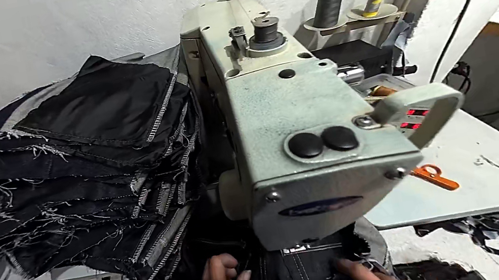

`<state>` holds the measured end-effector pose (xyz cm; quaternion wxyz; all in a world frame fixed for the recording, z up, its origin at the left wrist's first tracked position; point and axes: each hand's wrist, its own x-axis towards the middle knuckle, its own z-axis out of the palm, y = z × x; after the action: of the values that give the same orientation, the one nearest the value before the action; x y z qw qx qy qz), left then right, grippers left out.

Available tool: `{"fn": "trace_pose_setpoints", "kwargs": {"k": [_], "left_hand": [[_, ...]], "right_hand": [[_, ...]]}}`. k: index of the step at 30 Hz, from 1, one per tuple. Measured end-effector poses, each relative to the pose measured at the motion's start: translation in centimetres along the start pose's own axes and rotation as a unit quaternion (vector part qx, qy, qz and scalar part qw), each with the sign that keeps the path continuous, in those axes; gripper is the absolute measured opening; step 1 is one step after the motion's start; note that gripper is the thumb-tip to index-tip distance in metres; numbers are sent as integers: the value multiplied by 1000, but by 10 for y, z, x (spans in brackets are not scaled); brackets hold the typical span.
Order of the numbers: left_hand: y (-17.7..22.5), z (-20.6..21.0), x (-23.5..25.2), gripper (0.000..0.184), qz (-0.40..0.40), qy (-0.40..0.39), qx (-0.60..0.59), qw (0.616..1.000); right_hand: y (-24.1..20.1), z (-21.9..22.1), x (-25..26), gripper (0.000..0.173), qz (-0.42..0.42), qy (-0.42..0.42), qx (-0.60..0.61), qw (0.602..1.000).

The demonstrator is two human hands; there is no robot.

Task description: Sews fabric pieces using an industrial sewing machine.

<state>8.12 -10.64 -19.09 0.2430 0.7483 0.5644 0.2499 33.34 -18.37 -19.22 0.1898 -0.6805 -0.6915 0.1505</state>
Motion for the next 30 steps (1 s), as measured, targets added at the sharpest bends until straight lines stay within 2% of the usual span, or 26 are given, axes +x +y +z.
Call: {"fn": "trace_pose_setpoints", "kwargs": {"k": [3,6,9,11,14,16,17,18,19,20,21,24,27,30], "left_hand": [[13,12,1,33,16,-48,-1,999],[14,28,5,45,28,-65,-14,997],[18,41,10,67,27,-66,14,997],[29,38,16,79,-20,-115,44,992],[42,37,20,75,-51,-128,64,988],[44,40,19,63,-40,-95,58,993],[39,44,18,55,-22,-66,44,997],[30,47,15,48,6,-32,21,999],[21,46,13,43,21,-8,-7,1000],[15,38,11,40,4,-12,-29,1000],[7,27,9,39,-34,-20,-39,998],[-36,-7,8,43,-124,4,-59,990],[-62,-21,0,42,-125,63,-58,988],[-65,-22,-4,39,-133,73,-76,986]], "right_hand": [[20,21,2,63,66,36,-22,997],[58,41,6,58,119,84,15,989],[100,84,19,26,91,150,167,970],[101,108,32,10,107,199,289,930],[98,93,46,20,95,222,476,846],[118,59,52,23,83,193,532,820],[135,39,52,16,61,157,550,818],[150,21,51,20,33,116,545,830],[157,8,53,35,9,81,511,856],[152,1,59,48,-5,50,468,882],[137,0,68,53,-11,26,431,902],[73,28,95,28,-36,57,332,941],[38,39,113,22,-99,143,236,956],[35,39,120,22,-133,170,179,960]]}}
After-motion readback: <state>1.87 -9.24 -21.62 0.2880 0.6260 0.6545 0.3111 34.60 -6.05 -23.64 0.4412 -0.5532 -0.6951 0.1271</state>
